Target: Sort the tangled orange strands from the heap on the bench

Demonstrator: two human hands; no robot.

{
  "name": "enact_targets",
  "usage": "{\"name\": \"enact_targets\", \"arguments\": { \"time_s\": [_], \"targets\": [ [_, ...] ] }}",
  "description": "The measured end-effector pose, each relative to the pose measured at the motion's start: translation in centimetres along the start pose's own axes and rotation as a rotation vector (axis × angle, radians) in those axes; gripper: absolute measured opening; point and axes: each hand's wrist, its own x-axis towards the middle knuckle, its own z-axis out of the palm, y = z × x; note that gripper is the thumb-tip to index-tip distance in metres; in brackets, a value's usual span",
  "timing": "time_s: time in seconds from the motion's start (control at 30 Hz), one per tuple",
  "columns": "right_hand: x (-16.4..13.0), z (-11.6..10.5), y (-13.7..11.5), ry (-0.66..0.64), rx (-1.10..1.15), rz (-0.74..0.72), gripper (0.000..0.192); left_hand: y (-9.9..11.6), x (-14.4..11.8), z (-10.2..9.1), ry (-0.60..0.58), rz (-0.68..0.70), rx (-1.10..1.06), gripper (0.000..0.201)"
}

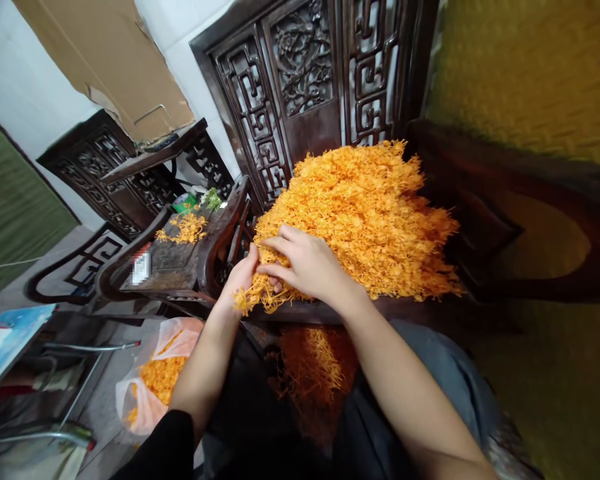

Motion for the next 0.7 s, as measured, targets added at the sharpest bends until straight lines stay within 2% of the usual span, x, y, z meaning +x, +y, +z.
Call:
{"name": "enact_targets", "arguments": {
  "time_s": [0.07, 0.17, 0.23, 0.3, 0.5, 0.7],
  "targets": [
    [-0.1, 0.3, 0.8, 0.010, 0.014, -0.013, 0.025, 0.2, -0.5, 0.0, -0.097, 0.008, 0.008, 0.069],
    [-0.3, 0.8, 1.6, 0.210, 0.069, -0.005, 0.022, 0.5, -1.2, 0.1, -0.242, 0.032, 0.043, 0.054],
    [-0.4, 1.5, 1.9, 0.376, 0.102, 0.007, 0.022, 0.7, -1.5, 0.3, -0.251, 0.061, 0.031, 0.043],
    [-0.3, 2.3, 2.1, 0.468, 0.135, 0.043, 0.023, 1.1, -1.5, 0.5, -0.226, 0.067, -0.010, 0.041],
    [0.2, 3.7, 3.3, 0.440, 0.184, 0.182, 0.030, 1.7, -0.9, -0.1, -0.221, 0.026, -0.036, 0.042],
    [0.4, 3.8, 2.6, 0.428, 0.111, 0.210, 0.032, 2.5, -1.3, 0.7, -0.097, 0.088, 0.131, 0.044]
  ]
}}
